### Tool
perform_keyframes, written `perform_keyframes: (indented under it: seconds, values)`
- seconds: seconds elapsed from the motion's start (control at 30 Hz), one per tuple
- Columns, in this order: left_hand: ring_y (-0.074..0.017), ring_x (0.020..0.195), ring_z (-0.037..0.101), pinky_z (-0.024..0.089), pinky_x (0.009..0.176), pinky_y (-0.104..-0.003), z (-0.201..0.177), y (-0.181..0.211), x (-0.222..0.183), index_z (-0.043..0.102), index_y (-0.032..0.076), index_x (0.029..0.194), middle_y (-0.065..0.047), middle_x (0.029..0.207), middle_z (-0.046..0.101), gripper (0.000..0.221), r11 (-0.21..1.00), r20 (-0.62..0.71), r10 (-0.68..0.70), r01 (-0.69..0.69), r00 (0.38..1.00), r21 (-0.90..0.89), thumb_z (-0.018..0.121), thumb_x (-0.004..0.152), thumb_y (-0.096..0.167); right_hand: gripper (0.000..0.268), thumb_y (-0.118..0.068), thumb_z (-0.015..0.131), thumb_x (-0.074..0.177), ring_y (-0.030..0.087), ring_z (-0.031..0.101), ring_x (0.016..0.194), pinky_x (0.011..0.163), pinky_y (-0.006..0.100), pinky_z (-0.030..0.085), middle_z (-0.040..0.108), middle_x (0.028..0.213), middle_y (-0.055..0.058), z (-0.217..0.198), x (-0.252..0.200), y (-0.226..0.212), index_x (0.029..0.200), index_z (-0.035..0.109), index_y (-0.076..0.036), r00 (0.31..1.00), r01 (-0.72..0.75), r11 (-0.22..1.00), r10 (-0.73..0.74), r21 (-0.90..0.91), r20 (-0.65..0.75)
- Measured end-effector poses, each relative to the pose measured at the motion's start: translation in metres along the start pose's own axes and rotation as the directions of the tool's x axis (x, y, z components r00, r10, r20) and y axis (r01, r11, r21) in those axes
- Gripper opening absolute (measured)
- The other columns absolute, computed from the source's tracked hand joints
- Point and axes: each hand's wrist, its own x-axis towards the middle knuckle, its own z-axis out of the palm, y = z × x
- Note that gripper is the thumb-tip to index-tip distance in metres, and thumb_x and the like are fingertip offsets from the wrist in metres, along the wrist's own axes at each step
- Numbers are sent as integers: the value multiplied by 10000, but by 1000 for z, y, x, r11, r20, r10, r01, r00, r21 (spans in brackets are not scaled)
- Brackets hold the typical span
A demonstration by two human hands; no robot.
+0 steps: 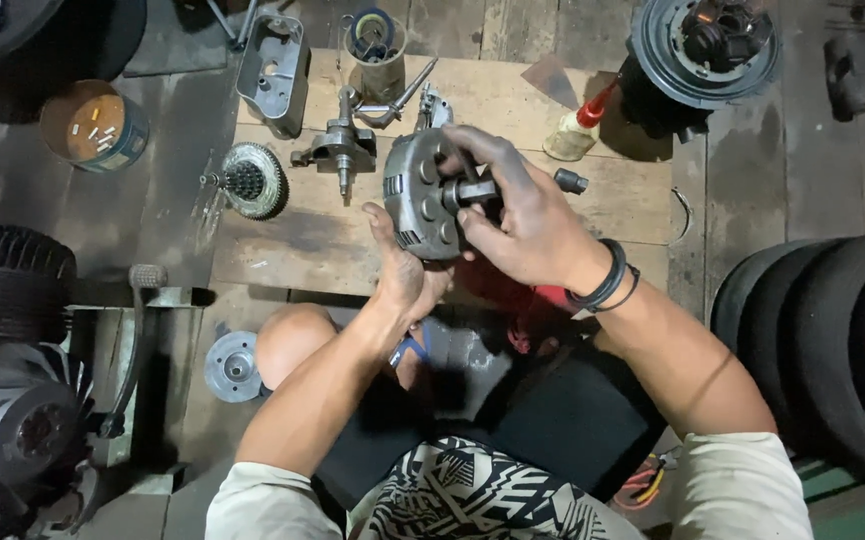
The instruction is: Assembling and cleaning a motorcycle clutch assembly on a workshop floor.
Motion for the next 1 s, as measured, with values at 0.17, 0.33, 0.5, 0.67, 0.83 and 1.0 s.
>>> perform_keyframes:
  seconds: [0.17,0.33,0.5,0.67,0.83,1.0]
  values:
    - [-262,892,699,649,658,-459,2,5,0,604,133,1242,-63,1063,690,1013,1000,55,-9,8,998,18,380,721,972,626,-45,747,901,437,680,982,776,529,571,662,1177,217,-13,5,-13,1469,491,-97,1000,3,998,-4,-70,-17]
    - [-260,873,703,649,646,-458,-14,-2,8,613,141,1234,-59,1052,689,1022,1000,67,-1,0,998,26,401,699,985,521,-148,874,846,421,675,930,726,517,568,633,1097,196,-19,0,4,1285,627,-15,999,-14,994,10,-104,-34]
    - [-255,855,708,672,605,-455,-8,2,9,599,111,1226,-78,1033,684,982,997,54,35,-38,998,60,440,737,949,347,-109,891,832,380,714,962,832,460,552,693,1067,163,-24,3,0,1145,748,-68,996,-93,991,94,-100,9]
    - [-221,864,705,684,624,-435,11,11,-1,598,102,1211,-55,1033,690,884,998,43,34,-36,999,49,437,820,878,369,-165,911,808,313,709,974,867,428,541,707,1086,123,-15,-2,13,1139,762,-98,991,-129,991,129,14,16]
    - [-212,818,712,695,634,-421,12,12,-2,608,103,1204,-48,984,688,929,998,8,-7,6,1000,56,426,782,910,376,-188,922,806,250,710,928,843,364,546,699,1029,76,-12,-3,13,1153,782,-159,990,-144,990,144,4,-9]
    - [-241,804,711,687,614,-428,6,12,1,617,110,1186,-72,980,694,968,1000,-17,-26,26,1000,-6,390,753,946,343,-174,892,837,311,728,914,779,407,567,728,1011,132,-17,2,-3,1149,765,-109,988,-152,988,152,-22,-9]
